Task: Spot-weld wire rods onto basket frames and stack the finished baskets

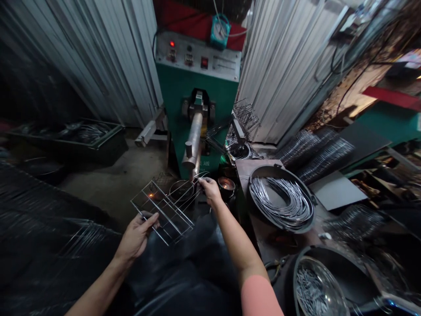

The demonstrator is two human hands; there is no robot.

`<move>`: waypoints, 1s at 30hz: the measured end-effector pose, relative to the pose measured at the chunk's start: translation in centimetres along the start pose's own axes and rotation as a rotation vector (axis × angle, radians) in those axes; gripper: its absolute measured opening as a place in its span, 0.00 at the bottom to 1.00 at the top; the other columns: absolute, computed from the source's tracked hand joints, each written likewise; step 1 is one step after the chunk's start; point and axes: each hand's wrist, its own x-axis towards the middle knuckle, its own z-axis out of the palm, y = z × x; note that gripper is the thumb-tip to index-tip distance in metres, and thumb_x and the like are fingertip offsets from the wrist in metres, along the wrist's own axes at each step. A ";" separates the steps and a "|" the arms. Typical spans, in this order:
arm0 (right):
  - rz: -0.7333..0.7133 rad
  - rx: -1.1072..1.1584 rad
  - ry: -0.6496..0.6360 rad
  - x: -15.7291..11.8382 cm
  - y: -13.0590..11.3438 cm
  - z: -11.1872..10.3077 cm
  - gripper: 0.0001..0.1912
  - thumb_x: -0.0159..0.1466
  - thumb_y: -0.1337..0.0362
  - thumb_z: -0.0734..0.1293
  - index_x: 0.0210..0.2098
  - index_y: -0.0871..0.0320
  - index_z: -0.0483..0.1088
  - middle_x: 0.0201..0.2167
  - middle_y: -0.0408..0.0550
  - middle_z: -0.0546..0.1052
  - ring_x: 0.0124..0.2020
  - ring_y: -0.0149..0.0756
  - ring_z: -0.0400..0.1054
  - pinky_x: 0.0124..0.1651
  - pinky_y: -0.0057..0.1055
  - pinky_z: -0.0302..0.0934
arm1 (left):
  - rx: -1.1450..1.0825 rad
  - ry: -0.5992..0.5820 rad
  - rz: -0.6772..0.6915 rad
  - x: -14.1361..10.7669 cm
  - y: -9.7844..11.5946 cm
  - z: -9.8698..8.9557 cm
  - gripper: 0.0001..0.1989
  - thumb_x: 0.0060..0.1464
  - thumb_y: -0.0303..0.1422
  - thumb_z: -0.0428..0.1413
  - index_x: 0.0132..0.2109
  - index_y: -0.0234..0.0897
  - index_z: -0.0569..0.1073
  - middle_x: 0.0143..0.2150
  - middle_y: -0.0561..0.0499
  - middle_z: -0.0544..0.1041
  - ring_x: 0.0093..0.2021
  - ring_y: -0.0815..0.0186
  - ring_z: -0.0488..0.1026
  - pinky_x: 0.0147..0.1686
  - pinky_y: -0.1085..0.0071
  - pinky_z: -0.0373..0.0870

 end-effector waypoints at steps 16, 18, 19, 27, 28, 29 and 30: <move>0.046 0.014 0.030 0.9 0.5 2.1 0.15 0.45 0.56 0.72 0.21 0.59 0.65 0.16 0.39 0.66 0.15 0.22 0.53 0.16 0.22 0.43 | 0.043 0.007 0.014 1.1 1.7 -0.3 0.18 0.33 0.42 0.65 0.23 0.35 0.67 0.18 0.56 0.67 0.21 0.73 0.63 0.23 0.75 0.60; 0.088 -0.007 0.009 0.2 0.2 1.3 0.16 0.45 0.55 0.73 0.23 0.60 0.67 0.17 0.39 0.67 0.16 0.22 0.55 0.17 0.21 0.45 | 0.046 -0.012 0.002 1.4 2.0 -0.5 0.18 0.32 0.42 0.65 0.24 0.35 0.67 0.18 0.57 0.68 0.21 0.73 0.63 0.24 0.75 0.61; 0.111 -0.025 -0.008 -0.4 0.1 0.6 0.17 0.45 0.53 0.73 0.24 0.60 0.67 0.18 0.40 0.68 0.16 0.22 0.56 0.17 0.21 0.46 | 0.046 -0.022 -0.004 1.6 2.0 -0.6 0.19 0.31 0.42 0.66 0.24 0.35 0.67 0.18 0.57 0.68 0.21 0.73 0.63 0.23 0.75 0.61; 0.120 -0.438 -0.022 -12.9 2.2 -11.3 0.13 0.49 0.55 0.70 0.20 0.59 0.68 0.16 0.41 0.66 0.18 0.26 0.56 0.22 0.26 0.49 | 0.200 -0.083 0.164 0.6 -0.3 -2.6 0.15 0.40 0.41 0.62 0.25 0.36 0.67 0.20 0.56 0.68 0.22 0.72 0.64 0.25 0.75 0.61; 0.143 -0.488 -0.012 -14.7 2.3 -12.8 0.12 0.50 0.57 0.70 0.21 0.58 0.68 0.17 0.42 0.66 0.19 0.28 0.57 0.23 0.28 0.50 | 0.220 -0.083 0.176 0.1 -0.7 -3.0 0.14 0.41 0.41 0.62 0.25 0.37 0.67 0.20 0.56 0.69 0.22 0.72 0.64 0.25 0.75 0.61; 0.169 -0.523 0.004 -16.5 2.3 -14.1 0.10 0.51 0.58 0.69 0.21 0.58 0.69 0.18 0.44 0.67 0.20 0.29 0.57 0.23 0.29 0.49 | 0.232 -0.092 0.184 -0.6 -1.0 -3.2 0.14 0.41 0.41 0.61 0.25 0.37 0.67 0.20 0.55 0.69 0.22 0.71 0.64 0.26 0.74 0.61; 0.195 -0.546 0.020 -18.1 2.2 -15.2 0.09 0.52 0.59 0.68 0.22 0.58 0.69 0.18 0.45 0.67 0.20 0.29 0.57 0.23 0.30 0.49 | 0.240 -0.111 0.191 -1.3 -1.2 -3.5 0.14 0.41 0.40 0.62 0.25 0.37 0.67 0.20 0.55 0.69 0.23 0.70 0.65 0.28 0.74 0.62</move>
